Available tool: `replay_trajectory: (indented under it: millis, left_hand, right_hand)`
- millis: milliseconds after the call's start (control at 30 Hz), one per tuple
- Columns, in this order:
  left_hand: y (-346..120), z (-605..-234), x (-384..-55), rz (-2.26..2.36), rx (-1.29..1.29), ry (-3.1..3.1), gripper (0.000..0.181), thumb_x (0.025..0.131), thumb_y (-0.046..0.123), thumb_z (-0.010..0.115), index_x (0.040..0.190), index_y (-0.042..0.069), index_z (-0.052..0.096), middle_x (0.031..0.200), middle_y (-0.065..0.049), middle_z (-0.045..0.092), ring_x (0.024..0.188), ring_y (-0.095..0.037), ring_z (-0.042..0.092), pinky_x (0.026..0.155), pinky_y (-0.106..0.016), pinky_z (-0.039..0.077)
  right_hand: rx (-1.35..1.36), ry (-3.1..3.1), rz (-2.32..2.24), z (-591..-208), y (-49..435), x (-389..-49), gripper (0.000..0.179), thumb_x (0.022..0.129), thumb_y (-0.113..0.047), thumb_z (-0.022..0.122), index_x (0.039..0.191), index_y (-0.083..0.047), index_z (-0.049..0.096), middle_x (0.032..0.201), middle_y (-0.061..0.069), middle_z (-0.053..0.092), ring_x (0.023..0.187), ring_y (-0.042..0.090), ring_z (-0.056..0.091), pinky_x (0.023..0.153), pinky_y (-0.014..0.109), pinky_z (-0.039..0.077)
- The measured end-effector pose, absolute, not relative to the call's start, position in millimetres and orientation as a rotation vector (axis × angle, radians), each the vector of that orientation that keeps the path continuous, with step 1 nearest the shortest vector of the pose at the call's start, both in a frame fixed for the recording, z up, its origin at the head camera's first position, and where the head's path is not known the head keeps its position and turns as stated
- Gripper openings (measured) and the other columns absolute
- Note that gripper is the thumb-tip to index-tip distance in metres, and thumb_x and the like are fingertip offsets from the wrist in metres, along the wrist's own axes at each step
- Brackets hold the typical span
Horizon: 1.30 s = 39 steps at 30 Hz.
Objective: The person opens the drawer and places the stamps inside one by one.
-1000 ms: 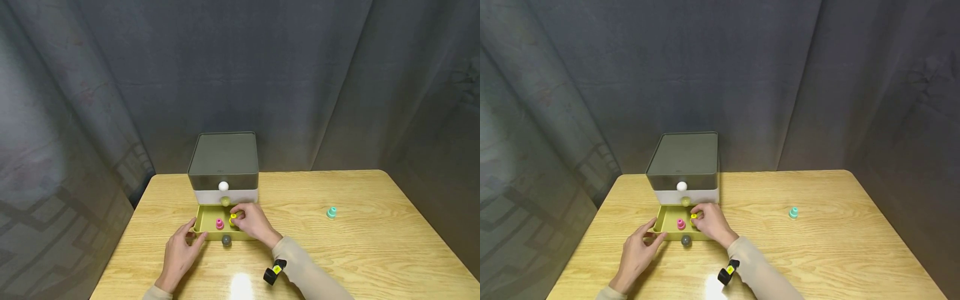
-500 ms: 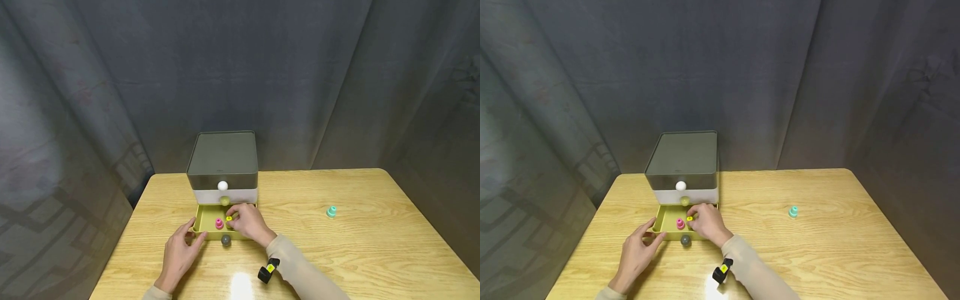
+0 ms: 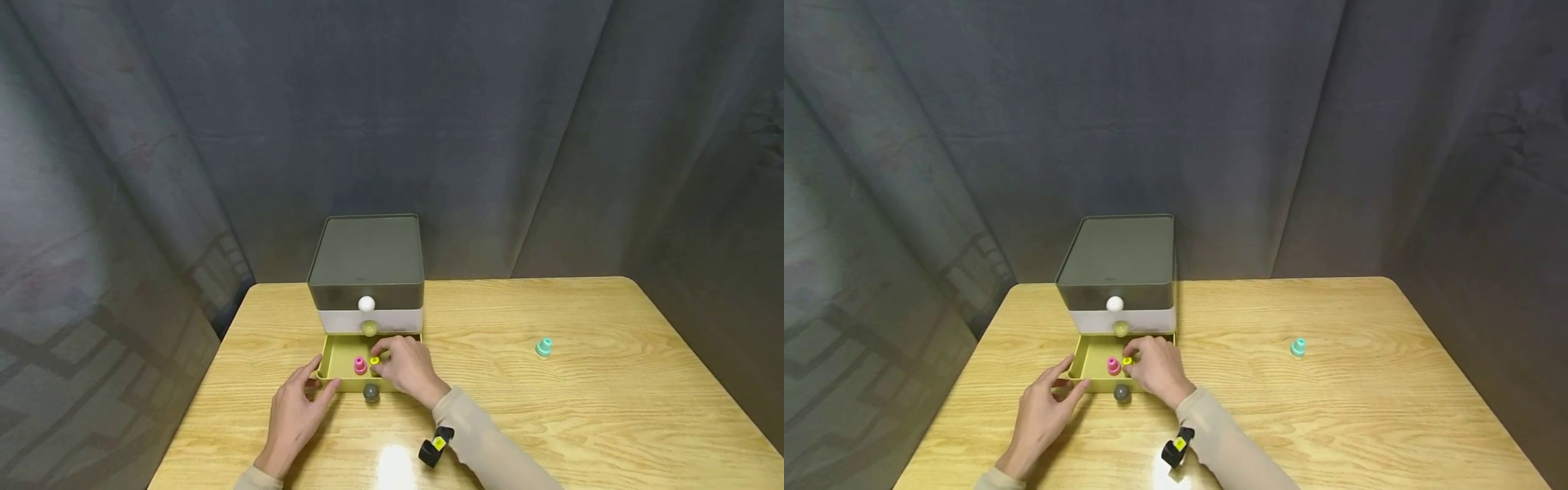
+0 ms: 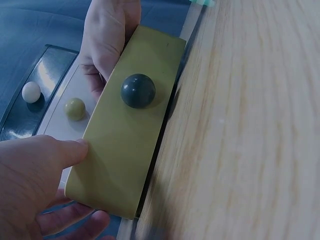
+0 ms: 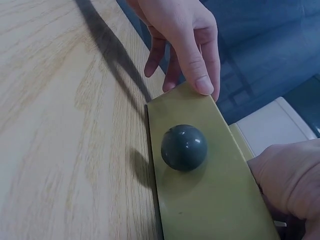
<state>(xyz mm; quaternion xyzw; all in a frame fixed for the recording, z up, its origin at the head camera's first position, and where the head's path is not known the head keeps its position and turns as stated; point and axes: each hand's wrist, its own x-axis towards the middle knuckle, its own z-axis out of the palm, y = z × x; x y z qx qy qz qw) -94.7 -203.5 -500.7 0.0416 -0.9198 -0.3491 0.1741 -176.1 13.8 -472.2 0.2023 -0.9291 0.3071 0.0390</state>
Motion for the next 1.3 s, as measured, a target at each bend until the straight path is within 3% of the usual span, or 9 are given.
replay_trajectory:
  millis: [333, 600, 900, 1033, 1300]
  left_hand:
    - [-203.1, -501.2, -96.0, -0.992, 0.131, -2.626, 0.066, 0.09, 0.036, 0.087, 0.144, 0.005, 0.066, 0.122, -0.013, 0.078, 0.091, -0.02, 0.077, 0.075, -0.037, 0.059]
    - [-202.0, -501.0, -95.9, -0.995, 0.128, -2.635, 0.066, 0.091, 0.037, 0.086, 0.145, 0.005, 0.066, 0.122, -0.013, 0.078, 0.092, -0.021, 0.076, 0.076, -0.038, 0.059]
    - [-203.7, -501.7, -95.6, -0.976, 0.138, -2.631, 0.066, 0.09, 0.037, 0.087, 0.144, 0.005, 0.066, 0.114, -0.012, 0.079, 0.09, -0.02, 0.076, 0.076, -0.041, 0.058]
    - [-203.8, -501.1, -95.1, -0.977, 0.128, -2.629, 0.066, 0.09, 0.038, 0.086, 0.144, 0.005, 0.066, 0.115, -0.012, 0.079, 0.09, -0.02, 0.076, 0.075, -0.04, 0.057]
    - [-203.7, -500.9, -95.2, -0.982, 0.137, -2.634, 0.066, 0.091, 0.037, 0.086, 0.145, 0.005, 0.066, 0.116, -0.012, 0.079, 0.091, -0.021, 0.076, 0.075, -0.039, 0.057]
  right_hand:
    - [0.627, -2.855, 0.988, -472.0, 15.2, -176.1, 0.021, 0.08, -0.025, 0.094, 0.098, -0.021, 0.085, 0.083, -0.004, 0.08, 0.064, 0.0, 0.061, 0.057, 0.022, 0.042]
    - [0.628, -2.808, 1.264, -468.2, 22.2, -174.8, 0.024, 0.086, -0.024, 0.089, 0.107, -0.015, 0.082, 0.086, -0.002, 0.079, 0.068, -0.001, 0.062, 0.064, 0.023, 0.05]
    - [0.64, -2.63, 1.571, -463.0, 36.6, -170.8, 0.024, 0.09, -0.011, 0.084, 0.112, -0.001, 0.078, 0.107, 0.016, 0.08, 0.085, 0.017, 0.074, 0.07, 0.02, 0.059]
    - [0.581, -2.56, 1.573, -460.8, 44.8, -169.0, 0.021, 0.09, -0.008, 0.084, 0.109, 0.0, 0.079, 0.105, 0.016, 0.08, 0.09, 0.025, 0.075, 0.075, 0.02, 0.06]
    - [0.451, -2.52, 1.546, -461.9, 65.2, -167.4, 0.016, 0.089, -0.009, 0.086, 0.104, -0.008, 0.081, 0.095, 0.003, 0.08, 0.086, 0.016, 0.073, 0.071, 0.02, 0.06]
